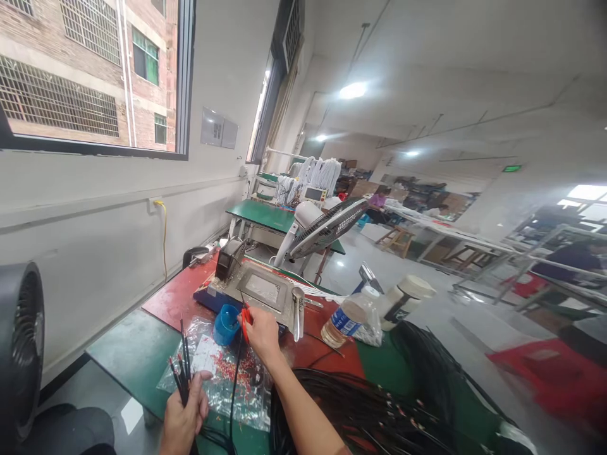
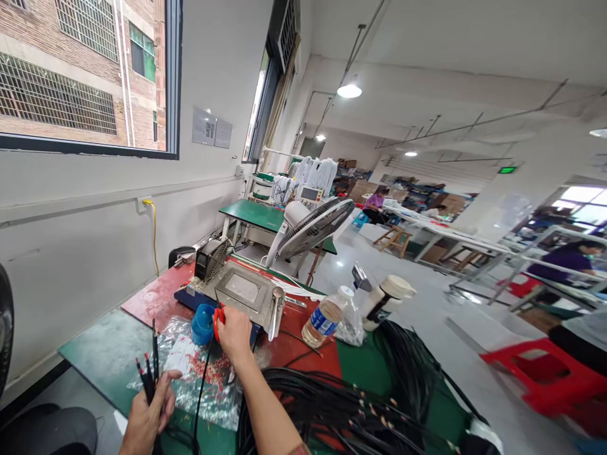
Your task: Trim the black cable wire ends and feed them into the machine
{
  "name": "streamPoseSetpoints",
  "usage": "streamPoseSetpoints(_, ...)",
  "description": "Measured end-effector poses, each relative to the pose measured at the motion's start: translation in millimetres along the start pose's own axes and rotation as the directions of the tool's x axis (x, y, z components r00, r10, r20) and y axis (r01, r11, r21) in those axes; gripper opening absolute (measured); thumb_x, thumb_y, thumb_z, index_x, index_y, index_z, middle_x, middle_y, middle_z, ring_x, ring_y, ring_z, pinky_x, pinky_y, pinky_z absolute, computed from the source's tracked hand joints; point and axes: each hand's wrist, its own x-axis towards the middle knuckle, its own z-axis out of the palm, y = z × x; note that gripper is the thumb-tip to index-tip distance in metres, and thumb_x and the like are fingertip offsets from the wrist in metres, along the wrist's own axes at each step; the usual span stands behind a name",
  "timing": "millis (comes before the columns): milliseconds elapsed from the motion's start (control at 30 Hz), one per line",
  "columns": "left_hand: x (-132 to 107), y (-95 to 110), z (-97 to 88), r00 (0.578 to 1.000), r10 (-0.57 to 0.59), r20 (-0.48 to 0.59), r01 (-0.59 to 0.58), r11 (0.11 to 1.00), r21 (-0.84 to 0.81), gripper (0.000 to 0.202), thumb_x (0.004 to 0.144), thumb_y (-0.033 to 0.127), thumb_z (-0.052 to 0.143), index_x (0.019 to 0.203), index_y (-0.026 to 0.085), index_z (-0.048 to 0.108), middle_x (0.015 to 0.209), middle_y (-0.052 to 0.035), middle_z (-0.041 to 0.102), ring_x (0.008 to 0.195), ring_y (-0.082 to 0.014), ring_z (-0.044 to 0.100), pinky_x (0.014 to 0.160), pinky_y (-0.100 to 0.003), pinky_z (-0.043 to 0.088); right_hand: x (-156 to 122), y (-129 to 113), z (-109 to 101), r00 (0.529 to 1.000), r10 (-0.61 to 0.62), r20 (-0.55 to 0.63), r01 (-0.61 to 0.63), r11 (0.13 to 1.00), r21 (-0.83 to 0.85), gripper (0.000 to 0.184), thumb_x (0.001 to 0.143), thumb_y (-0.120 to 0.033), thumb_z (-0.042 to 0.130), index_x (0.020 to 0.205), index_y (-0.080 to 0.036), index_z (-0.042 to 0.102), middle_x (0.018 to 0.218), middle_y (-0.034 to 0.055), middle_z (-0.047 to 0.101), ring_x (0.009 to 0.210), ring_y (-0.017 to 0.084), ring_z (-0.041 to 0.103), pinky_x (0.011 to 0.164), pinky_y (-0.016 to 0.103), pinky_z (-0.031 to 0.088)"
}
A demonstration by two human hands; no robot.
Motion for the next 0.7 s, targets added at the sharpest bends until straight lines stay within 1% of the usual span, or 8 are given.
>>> streamPoseSetpoints(133,3.1,-4.1,-0.7,1.0,0.002,-0.023,-0.002,1.0,0.016,0.067,0.066,0.071,0.054,0.089,0.009,0.062,0.04,0.0072,0.043,0.03,-0.0078,0.034,0.032,-0.02,0.024,0.1,0.4,1.1,0.999,-0.024,-0.022,0.023,0.999,-0.046,0.029,0.087,-0.037,0.049,0.072,-0.019,0.064,0.073,0.0035,0.068,0.063,0.012,0.057,0.052,0.024,0.02)
streamPoseSetpoints(367,3.5,-5.7,0.6,0.998,0.016,-0.053,-0.016,1.0,0.007,0.064,0.067,0.068,0.056,0.089,0.009,0.063,0.04,0.0071,0.043,0.03,-0.0069,0.034,0.031,-0.019,0.023,-0.3,-3.9,-3.5,0.999,-0.048,-0.012,0.047,0.994,-0.102,0.024,0.086,-0.035,0.052,0.074,-0.018,0.064,0.075,0.0036,0.068,0.064,0.012,0.057,0.053,0.026,0.019)
streamPoseSetpoints(500,1.8,-4.3,1.0,0.999,0.012,-0.032,-0.012,1.0,0.016,0.063,0.069,0.067,0.056,0.091,0.008,0.062,0.04,0.0071,0.043,0.031,-0.0071,0.034,0.032,-0.019,0.024,-0.2,-4.9,-0.3,0.998,-0.065,-0.004,0.064,0.993,-0.103,0.023,0.085,-0.034,0.052,0.073,-0.019,0.064,0.074,0.0032,0.067,0.064,0.012,0.056,0.052,0.026,0.018)
streamPoseSetpoints(567,1.7,-4.0,0.8,0.999,0.018,-0.043,-0.017,1.0,0.012,0.063,0.069,0.067,0.056,0.09,0.008,0.062,0.041,0.007,0.043,0.031,-0.0069,0.034,0.031,-0.019,0.023,0.2,-4.4,1.9,0.997,-0.072,-0.01,0.071,0.993,-0.094,0.022,0.085,-0.033,0.053,0.071,-0.019,0.064,0.073,0.0029,0.067,0.063,0.012,0.056,0.052,0.026,0.017)
streamPoseSetpoints(633,2.4,-4.3,0.8,0.999,0.021,-0.047,-0.021,1.0,0.002,0.062,0.068,0.067,0.057,0.089,0.009,0.062,0.04,0.0069,0.044,0.03,-0.0068,0.034,0.031,-0.018,0.023,0.7,-3.2,0.7,0.996,-0.087,-0.034,0.084,0.993,-0.077,0.022,0.084,-0.031,0.054,0.069,-0.018,0.063,0.07,0.0025,0.066,0.06,0.011,0.054,0.052,0.025,0.018)
streamPoseSetpoints(700,3.6,-5.6,1.1,0.999,0.021,-0.044,-0.022,1.0,-0.005,0.062,0.067,0.067,0.058,0.086,0.009,0.063,0.04,0.0069,0.044,0.029,-0.0065,0.034,0.03,-0.018,0.022,1.6,-0.5,-7.5,0.988,-0.125,-0.089,0.121,0.991,-0.049,0.022,0.084,-0.029,0.054,0.067,-0.017,0.061,0.067,0.0019,0.064,0.058,0.01,0.052,0.052,0.024,0.02)
